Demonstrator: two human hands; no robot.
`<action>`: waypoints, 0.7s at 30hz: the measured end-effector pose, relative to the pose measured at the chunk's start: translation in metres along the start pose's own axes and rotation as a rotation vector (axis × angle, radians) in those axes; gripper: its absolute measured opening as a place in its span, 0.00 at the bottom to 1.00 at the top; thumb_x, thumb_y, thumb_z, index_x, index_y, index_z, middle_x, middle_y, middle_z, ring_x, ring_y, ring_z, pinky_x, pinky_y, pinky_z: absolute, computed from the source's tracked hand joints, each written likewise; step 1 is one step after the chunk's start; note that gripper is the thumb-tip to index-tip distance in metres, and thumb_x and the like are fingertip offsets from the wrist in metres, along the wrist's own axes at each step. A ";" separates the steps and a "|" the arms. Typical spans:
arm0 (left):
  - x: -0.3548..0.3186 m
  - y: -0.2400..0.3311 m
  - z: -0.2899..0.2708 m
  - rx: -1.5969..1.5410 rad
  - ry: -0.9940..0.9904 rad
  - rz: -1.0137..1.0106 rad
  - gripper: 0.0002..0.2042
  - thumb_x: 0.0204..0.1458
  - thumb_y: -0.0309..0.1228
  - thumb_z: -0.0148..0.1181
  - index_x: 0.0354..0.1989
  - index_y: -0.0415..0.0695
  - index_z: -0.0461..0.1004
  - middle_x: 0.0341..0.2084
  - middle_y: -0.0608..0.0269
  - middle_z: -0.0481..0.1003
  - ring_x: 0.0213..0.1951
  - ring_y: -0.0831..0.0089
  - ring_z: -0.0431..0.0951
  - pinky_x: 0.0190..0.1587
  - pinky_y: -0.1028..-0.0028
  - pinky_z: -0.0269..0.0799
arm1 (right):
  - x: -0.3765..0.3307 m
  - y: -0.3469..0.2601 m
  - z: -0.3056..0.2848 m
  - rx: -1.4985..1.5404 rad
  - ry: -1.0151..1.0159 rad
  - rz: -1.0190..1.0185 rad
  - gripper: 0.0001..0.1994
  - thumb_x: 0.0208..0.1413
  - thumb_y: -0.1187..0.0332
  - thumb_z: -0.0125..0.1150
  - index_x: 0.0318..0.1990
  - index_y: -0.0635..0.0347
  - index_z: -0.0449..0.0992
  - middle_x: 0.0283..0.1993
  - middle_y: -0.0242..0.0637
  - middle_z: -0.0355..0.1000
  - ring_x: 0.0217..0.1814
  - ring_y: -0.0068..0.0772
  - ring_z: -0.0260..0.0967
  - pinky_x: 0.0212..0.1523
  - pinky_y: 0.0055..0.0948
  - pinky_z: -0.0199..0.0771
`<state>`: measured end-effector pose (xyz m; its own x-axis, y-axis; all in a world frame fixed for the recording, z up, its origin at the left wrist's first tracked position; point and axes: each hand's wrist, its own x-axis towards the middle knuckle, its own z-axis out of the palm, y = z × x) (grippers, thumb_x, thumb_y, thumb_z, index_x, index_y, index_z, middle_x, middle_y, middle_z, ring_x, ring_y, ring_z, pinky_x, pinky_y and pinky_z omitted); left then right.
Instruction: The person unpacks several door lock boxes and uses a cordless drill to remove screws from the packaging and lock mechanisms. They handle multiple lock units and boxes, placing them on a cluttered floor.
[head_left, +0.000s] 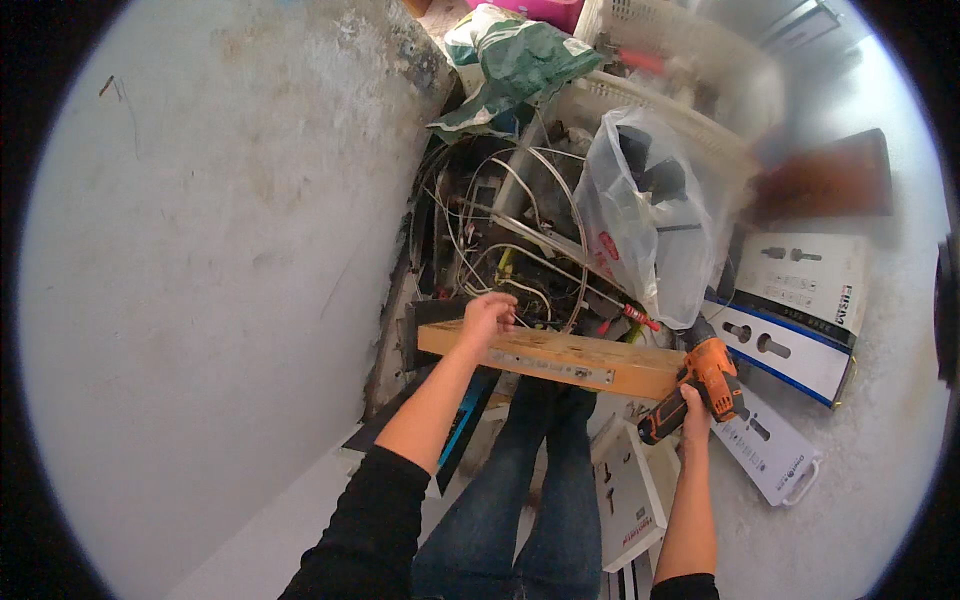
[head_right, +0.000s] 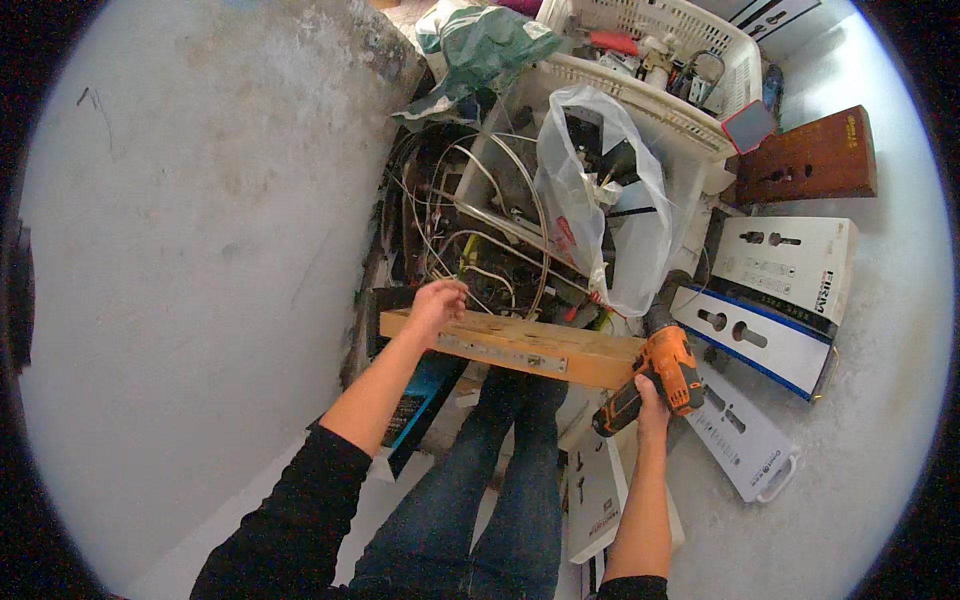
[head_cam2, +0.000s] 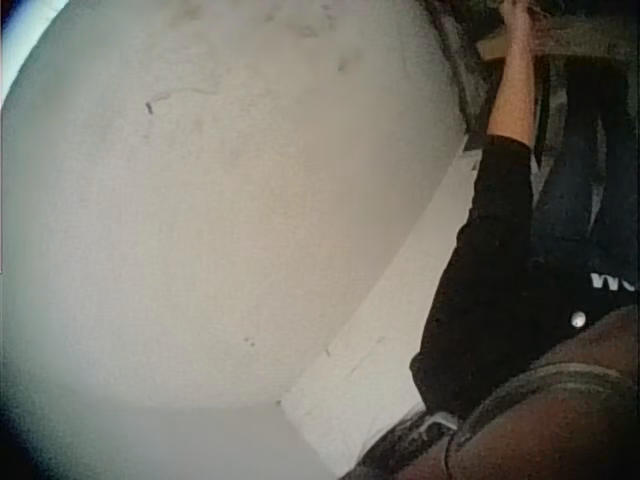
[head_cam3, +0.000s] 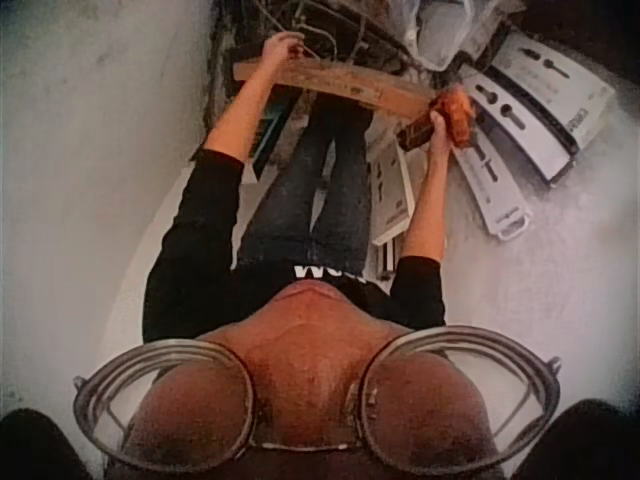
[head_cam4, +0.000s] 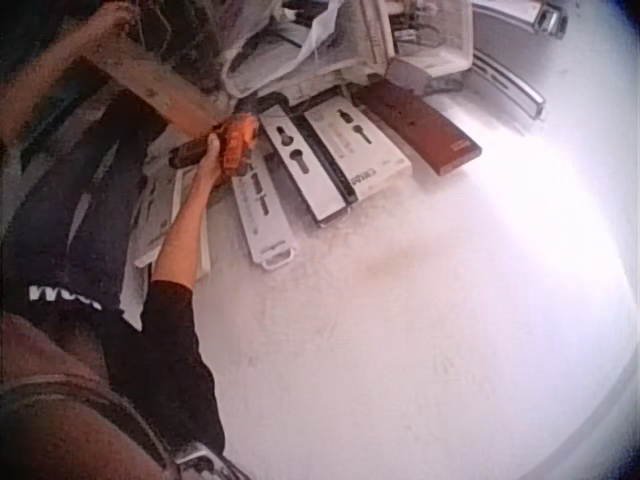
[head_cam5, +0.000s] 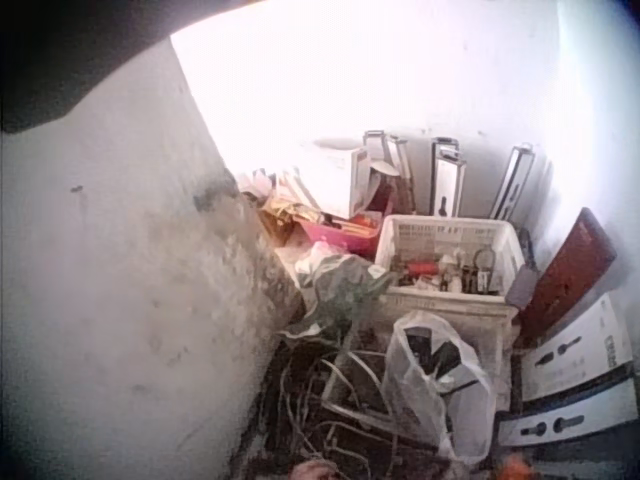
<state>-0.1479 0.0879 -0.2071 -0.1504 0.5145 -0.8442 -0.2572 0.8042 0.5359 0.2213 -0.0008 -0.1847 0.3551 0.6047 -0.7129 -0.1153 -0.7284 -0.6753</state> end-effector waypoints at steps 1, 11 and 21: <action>0.007 0.006 -0.004 0.021 -0.006 0.012 0.09 0.54 0.23 0.44 0.39 0.35 0.70 0.25 0.62 0.69 0.26 0.75 0.70 0.28 0.73 0.69 | 0.003 0.003 -0.005 0.001 -0.023 -0.011 0.16 0.43 0.66 0.63 0.40 0.63 0.71 0.40 0.32 0.68 0.42 0.27 0.65 0.44 0.28 0.66; 0.182 0.113 0.018 -0.429 -0.022 0.152 0.15 0.51 0.20 0.43 0.49 0.32 0.62 0.31 0.56 0.67 0.33 0.66 0.70 0.38 0.65 0.71 | -0.002 0.010 -0.006 0.040 0.090 -0.023 0.22 0.41 0.64 0.64 0.45 0.65 0.68 0.42 0.33 0.66 0.43 0.29 0.63 0.46 0.29 0.63; 0.296 0.197 0.011 -0.459 -0.018 0.411 0.23 0.56 0.29 0.42 0.59 0.38 0.50 0.59 0.51 0.51 0.61 0.64 0.51 0.60 0.63 0.49 | 0.003 0.022 -0.020 0.094 0.138 0.045 0.20 0.40 0.61 0.60 0.41 0.62 0.69 0.34 0.34 0.67 0.35 0.31 0.67 0.38 0.29 0.69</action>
<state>-0.2321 0.4020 -0.3516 -0.3096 0.7630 -0.5674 -0.5668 0.3310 0.7544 0.2386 -0.0212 -0.1977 0.4710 0.5178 -0.7142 -0.2179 -0.7162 -0.6630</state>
